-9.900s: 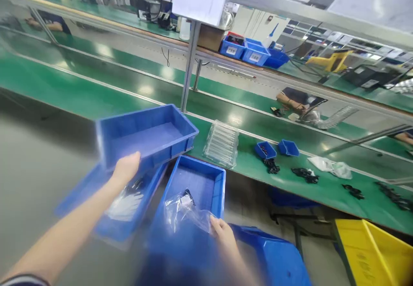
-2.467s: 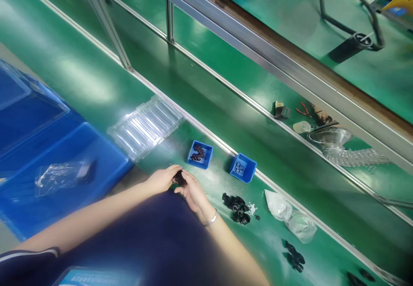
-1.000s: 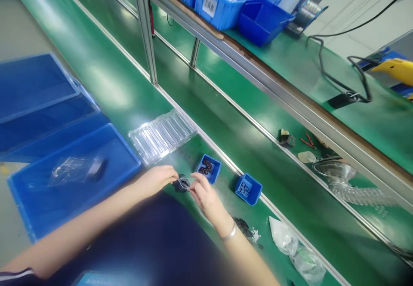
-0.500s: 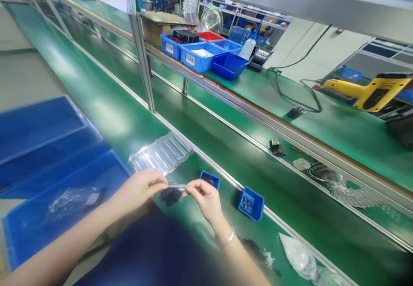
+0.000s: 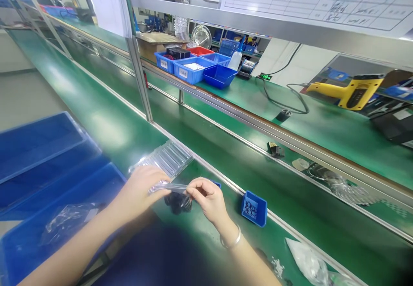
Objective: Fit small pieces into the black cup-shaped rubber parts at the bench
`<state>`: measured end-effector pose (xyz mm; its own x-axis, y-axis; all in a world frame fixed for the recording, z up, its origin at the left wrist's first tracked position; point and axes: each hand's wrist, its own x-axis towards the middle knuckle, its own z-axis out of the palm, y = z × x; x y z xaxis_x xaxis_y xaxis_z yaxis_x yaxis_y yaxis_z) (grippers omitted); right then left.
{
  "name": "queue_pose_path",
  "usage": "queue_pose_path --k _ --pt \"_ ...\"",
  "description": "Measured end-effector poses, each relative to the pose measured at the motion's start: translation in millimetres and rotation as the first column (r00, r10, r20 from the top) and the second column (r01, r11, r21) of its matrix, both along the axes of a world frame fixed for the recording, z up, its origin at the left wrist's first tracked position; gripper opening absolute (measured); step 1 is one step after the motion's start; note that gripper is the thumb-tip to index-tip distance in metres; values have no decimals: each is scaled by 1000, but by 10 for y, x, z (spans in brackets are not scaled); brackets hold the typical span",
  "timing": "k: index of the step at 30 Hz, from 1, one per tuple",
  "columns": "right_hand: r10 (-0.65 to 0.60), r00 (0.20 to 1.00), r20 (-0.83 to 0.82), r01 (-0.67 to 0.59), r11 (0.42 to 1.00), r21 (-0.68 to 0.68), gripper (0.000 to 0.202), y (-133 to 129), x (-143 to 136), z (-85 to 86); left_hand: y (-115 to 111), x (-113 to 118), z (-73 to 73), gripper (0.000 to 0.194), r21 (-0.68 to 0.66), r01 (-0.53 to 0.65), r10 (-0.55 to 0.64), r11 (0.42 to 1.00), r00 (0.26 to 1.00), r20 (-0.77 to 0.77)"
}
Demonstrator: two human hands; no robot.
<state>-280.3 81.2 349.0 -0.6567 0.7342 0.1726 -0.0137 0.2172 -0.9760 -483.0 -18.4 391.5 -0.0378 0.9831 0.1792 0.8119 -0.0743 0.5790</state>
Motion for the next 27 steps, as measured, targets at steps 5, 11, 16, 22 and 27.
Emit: queue_pose_path --k 5,11,16,22,27 --pt "1 999 45 -9 985 174 15 5 -24 106 147 159 32 17 73 97 -101 993 993 58" --pt "3 999 48 -14 973 230 13 8 -30 179 134 225 -4 15 104 60 -75 993 987 144" --pt "20 998 56 -32 977 212 14 -15 -62 197 79 270 -25 18 243 22 -54 970 990 127" --pt "41 997 71 -57 970 237 14 -19 -121 196 34 286 -32 13 275 -3 -33 961 991 128" --pt "65 987 149 -114 929 353 9 -39 -164 188 -69 204 -110 14 222 -87 41 971 978 203"
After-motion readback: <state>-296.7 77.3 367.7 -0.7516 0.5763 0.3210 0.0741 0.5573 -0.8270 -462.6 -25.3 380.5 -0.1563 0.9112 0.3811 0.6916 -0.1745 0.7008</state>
